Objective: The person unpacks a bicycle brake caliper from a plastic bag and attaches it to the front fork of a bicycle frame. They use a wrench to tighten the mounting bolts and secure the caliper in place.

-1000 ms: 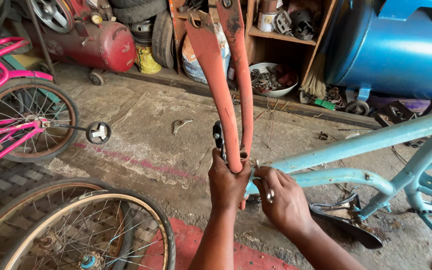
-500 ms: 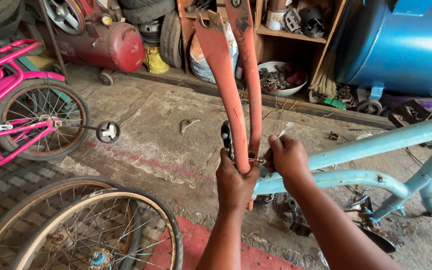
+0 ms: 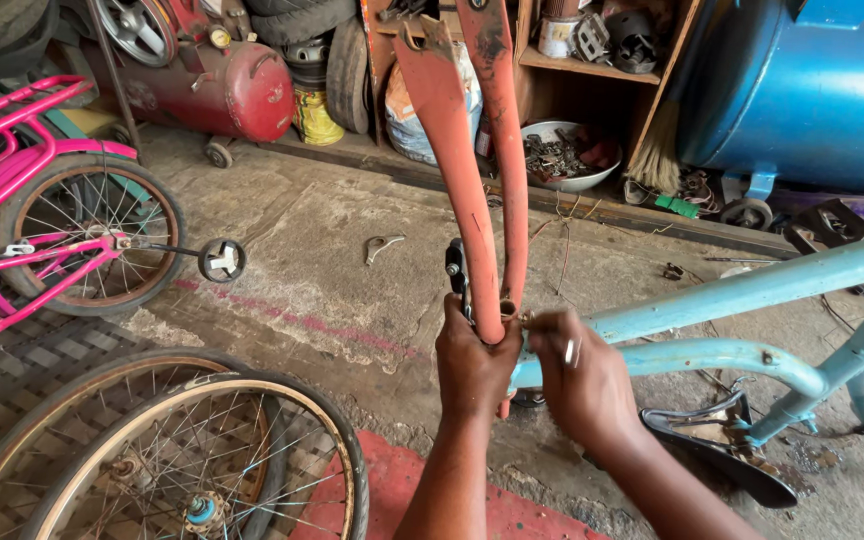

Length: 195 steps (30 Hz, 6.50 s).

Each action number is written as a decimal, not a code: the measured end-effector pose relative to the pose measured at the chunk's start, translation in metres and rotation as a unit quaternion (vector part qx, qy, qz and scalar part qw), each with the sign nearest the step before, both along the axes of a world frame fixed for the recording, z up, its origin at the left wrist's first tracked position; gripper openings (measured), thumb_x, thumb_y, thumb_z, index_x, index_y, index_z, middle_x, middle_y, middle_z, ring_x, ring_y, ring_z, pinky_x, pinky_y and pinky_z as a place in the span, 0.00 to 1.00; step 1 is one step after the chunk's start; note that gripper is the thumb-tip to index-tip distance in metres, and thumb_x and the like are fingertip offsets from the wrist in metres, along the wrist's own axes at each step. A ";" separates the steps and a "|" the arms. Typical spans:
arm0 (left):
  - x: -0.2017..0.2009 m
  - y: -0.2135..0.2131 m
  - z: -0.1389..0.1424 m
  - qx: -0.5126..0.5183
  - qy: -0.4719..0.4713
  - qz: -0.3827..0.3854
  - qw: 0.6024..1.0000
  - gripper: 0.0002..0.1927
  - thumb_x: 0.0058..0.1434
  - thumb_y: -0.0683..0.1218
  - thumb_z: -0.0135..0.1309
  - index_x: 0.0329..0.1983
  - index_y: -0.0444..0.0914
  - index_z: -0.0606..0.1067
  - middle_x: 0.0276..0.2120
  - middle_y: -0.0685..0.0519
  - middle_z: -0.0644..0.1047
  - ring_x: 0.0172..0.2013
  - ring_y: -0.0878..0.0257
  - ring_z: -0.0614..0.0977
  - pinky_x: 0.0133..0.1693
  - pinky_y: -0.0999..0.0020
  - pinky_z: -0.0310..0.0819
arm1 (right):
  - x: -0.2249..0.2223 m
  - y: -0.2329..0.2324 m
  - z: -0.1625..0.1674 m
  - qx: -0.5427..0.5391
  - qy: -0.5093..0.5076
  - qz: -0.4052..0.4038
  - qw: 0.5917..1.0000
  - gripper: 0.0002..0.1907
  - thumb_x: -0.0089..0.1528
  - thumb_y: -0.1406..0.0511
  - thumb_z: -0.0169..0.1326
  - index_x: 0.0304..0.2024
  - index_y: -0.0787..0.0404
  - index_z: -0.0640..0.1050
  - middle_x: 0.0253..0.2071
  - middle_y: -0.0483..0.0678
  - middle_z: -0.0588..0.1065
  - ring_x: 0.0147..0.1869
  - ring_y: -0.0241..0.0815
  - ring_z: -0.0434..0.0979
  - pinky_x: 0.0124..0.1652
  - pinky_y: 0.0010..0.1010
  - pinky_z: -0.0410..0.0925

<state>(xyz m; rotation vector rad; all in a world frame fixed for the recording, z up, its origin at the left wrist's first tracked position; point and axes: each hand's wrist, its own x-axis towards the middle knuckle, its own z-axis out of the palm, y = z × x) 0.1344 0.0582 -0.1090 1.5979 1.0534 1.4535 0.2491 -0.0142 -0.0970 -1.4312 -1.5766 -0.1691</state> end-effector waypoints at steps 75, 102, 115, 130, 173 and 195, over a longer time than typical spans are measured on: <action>0.001 0.000 -0.007 0.014 -0.011 0.003 1.000 0.21 0.52 0.43 0.64 0.45 0.33 0.68 0.35 0.42 0.83 0.36 0.46 0.88 0.37 0.55 0.80 | 0.035 0.074 0.016 -0.247 0.456 -0.021 0.855 0.19 0.72 0.58 0.46 0.39 0.70 0.74 0.30 0.54 0.77 0.27 0.43 0.75 0.28 0.36 0.69; 0.000 -0.002 -0.003 0.025 -0.024 -0.006 0.999 0.20 0.54 0.42 0.63 0.45 0.33 0.68 0.37 0.44 0.84 0.38 0.49 0.88 0.38 0.56 0.81 | 0.012 0.011 0.008 -0.032 0.063 0.003 0.998 0.10 0.69 0.65 0.49 0.46 0.68 0.70 0.30 0.59 0.79 0.31 0.55 0.82 0.30 0.42 0.72; -0.002 -0.001 -0.003 0.035 -0.030 -0.030 0.998 0.20 0.54 0.42 0.63 0.46 0.34 0.68 0.38 0.45 0.85 0.39 0.51 0.89 0.40 0.58 0.82 | 0.021 0.064 0.022 -0.225 0.389 -0.041 0.892 0.15 0.71 0.61 0.47 0.39 0.69 0.74 0.29 0.57 0.77 0.27 0.50 0.76 0.27 0.42 0.69; -0.001 0.003 -0.005 0.014 -0.007 -0.012 1.000 0.22 0.52 0.42 0.65 0.46 0.34 0.68 0.38 0.44 0.85 0.40 0.49 0.88 0.40 0.57 0.81 | 0.011 0.020 0.005 -0.082 0.135 0.014 0.987 0.10 0.68 0.64 0.49 0.45 0.66 0.72 0.29 0.59 0.78 0.30 0.58 0.78 0.29 0.44 0.70; -0.015 0.042 0.045 0.016 -0.054 -0.099 0.994 0.32 0.51 0.63 0.67 0.43 0.34 0.75 0.36 0.46 0.79 0.37 0.60 0.79 0.41 0.63 0.77 | 0.002 -0.032 0.031 -0.140 0.162 -0.032 0.976 0.12 0.65 0.63 0.51 0.47 0.63 0.72 0.35 0.56 0.82 0.36 0.46 0.86 0.36 0.35 0.75; 0.001 0.029 0.055 0.187 0.023 0.025 0.982 0.13 0.56 0.46 0.62 0.32 0.33 0.72 0.32 0.44 0.74 0.35 0.44 0.80 0.37 0.50 0.73 | 0.044 0.086 0.030 -0.285 0.367 -0.072 0.883 0.19 0.68 0.57 0.53 0.37 0.70 0.78 0.25 0.54 0.77 0.24 0.46 0.77 0.26 0.40 0.71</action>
